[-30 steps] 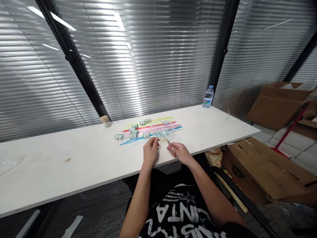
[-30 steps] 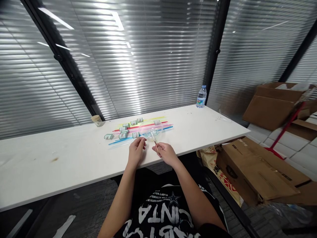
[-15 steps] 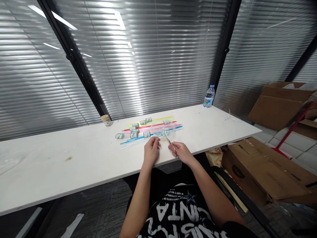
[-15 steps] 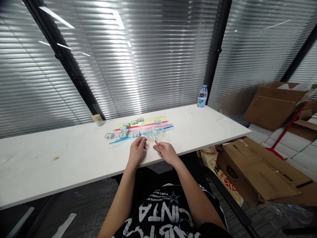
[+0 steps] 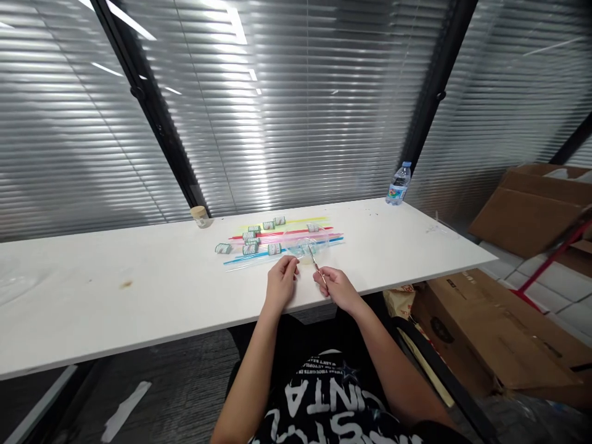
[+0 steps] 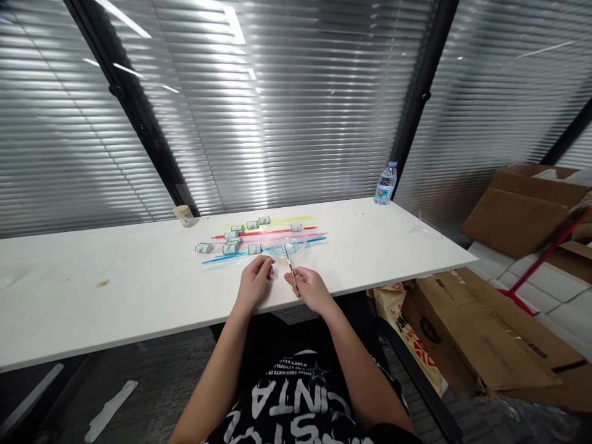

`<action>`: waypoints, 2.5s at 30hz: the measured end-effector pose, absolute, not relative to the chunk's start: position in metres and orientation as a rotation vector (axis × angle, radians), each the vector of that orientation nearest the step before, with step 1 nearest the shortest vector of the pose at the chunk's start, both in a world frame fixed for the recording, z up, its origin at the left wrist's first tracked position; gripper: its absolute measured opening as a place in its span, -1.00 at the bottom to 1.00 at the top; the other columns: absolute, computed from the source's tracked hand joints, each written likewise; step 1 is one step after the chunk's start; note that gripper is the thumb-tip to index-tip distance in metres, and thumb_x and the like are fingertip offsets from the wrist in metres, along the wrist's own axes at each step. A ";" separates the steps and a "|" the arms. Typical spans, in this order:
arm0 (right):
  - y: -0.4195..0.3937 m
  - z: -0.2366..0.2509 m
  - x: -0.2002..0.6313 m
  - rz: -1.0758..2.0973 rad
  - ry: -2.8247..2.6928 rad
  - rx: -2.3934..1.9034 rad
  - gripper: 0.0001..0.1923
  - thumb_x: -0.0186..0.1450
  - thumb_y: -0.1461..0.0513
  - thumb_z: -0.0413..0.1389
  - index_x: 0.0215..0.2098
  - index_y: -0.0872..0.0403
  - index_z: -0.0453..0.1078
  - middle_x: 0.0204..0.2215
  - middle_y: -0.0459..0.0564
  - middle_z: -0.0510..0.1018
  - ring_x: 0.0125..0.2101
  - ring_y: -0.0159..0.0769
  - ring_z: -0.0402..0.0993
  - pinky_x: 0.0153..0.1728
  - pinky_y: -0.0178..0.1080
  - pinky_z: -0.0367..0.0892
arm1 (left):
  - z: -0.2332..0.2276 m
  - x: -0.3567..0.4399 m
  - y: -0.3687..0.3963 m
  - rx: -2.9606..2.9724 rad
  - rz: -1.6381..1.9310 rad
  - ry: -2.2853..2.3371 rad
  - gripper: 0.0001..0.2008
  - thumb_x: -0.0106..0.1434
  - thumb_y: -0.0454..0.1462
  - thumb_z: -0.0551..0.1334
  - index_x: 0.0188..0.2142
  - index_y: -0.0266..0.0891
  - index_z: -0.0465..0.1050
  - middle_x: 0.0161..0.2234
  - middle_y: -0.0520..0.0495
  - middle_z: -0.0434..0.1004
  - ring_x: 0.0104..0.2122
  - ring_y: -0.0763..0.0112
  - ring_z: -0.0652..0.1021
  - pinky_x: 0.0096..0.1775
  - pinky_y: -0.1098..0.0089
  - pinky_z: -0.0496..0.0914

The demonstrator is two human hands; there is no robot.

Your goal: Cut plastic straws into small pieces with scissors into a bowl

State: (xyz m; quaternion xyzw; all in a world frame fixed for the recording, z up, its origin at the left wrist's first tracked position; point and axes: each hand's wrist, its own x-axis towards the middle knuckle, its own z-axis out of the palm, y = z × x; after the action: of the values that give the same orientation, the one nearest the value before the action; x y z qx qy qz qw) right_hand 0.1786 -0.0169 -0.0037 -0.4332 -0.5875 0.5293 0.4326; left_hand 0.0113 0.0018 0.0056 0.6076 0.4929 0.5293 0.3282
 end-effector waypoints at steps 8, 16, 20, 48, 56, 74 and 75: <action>-0.017 0.000 0.184 1.405 -1.526 -1.097 -0.68 0.24 -0.02 0.10 -0.41 0.06 0.27 -0.69 -0.21 0.25 -0.69 -0.47 0.03 -0.72 -0.39 -0.02 | 0.003 0.009 -0.009 1.523 1.420 1.328 -0.74 0.28 -0.08 0.11 -0.36 -0.19 0.42 -0.55 0.06 0.36 -0.51 0.42 0.40 -0.36 0.42 0.29; -0.009 -0.002 0.183 1.443 -1.477 -1.070 -0.62 0.16 -0.06 0.17 -0.42 0.06 0.26 -0.73 -0.23 0.27 -0.76 -0.51 0.00 -0.79 -0.38 -0.06 | 0.007 0.007 -0.010 1.481 1.448 1.321 -0.74 0.23 -0.07 0.16 -0.38 -0.21 0.45 -0.59 0.07 0.36 -0.54 0.43 0.39 -0.41 0.43 0.27; 0.000 0.004 0.181 1.383 -1.469 -1.026 -0.60 0.15 -0.08 0.17 -0.44 0.05 0.24 -0.74 -0.24 0.26 -0.78 -0.53 -0.03 -0.77 -0.37 -0.07 | 0.009 0.006 -0.009 1.466 1.453 1.311 -0.71 0.23 -0.06 0.16 -0.39 -0.22 0.46 -0.61 0.07 0.33 -0.55 0.44 0.37 -0.43 0.43 0.26; -0.004 -0.001 0.180 1.160 -1.783 -1.021 -0.57 0.18 -0.09 0.16 -0.52 0.06 0.18 -0.66 -0.22 0.19 -0.60 -0.45 0.05 -0.55 -0.36 0.01 | 0.003 0.001 -0.007 1.439 1.470 1.239 -0.68 0.21 -0.02 0.19 -0.34 -0.24 0.46 -0.59 0.09 0.32 -0.56 0.47 0.36 -0.44 0.46 0.27; -0.001 0.001 0.178 1.203 -1.748 -1.015 -0.59 0.16 -0.05 0.19 -0.52 0.07 0.20 -0.67 -0.22 0.19 -0.61 -0.46 0.05 -0.56 -0.35 -0.02 | 0.003 0.000 0.000 1.487 1.417 1.213 -0.68 0.21 -0.03 0.19 -0.30 -0.26 0.47 -0.56 0.07 0.34 -0.53 0.47 0.37 -0.43 0.47 0.28; 0.008 -0.006 0.180 1.345 -1.582 -0.908 -0.58 0.24 -0.06 0.12 -0.52 0.08 0.25 -0.74 -0.21 0.26 -0.66 -0.46 0.11 -0.54 -0.34 0.05 | 0.010 0.009 0.011 1.940 1.508 1.405 -0.74 0.30 -0.10 0.14 -0.26 -0.21 0.50 -0.36 -0.02 0.57 -0.44 0.42 0.48 -0.32 0.42 0.35; 0.008 -0.006 0.180 1.352 -1.574 -0.904 -0.59 0.24 -0.07 0.12 -0.51 0.08 0.26 -0.74 -0.21 0.26 -0.66 -0.47 0.10 -0.55 -0.34 0.04 | 0.010 0.009 0.012 1.968 1.511 1.411 -0.74 0.30 -0.10 0.14 -0.24 -0.21 0.50 -0.34 -0.03 0.58 -0.43 0.42 0.49 -0.30 0.41 0.36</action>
State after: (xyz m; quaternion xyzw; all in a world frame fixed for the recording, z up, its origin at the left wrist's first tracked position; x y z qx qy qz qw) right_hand 0.1798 0.0080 -0.0062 -0.3615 -0.6294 0.5407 0.4252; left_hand 0.0088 0.0120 0.0097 0.6825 0.4894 0.5238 0.1430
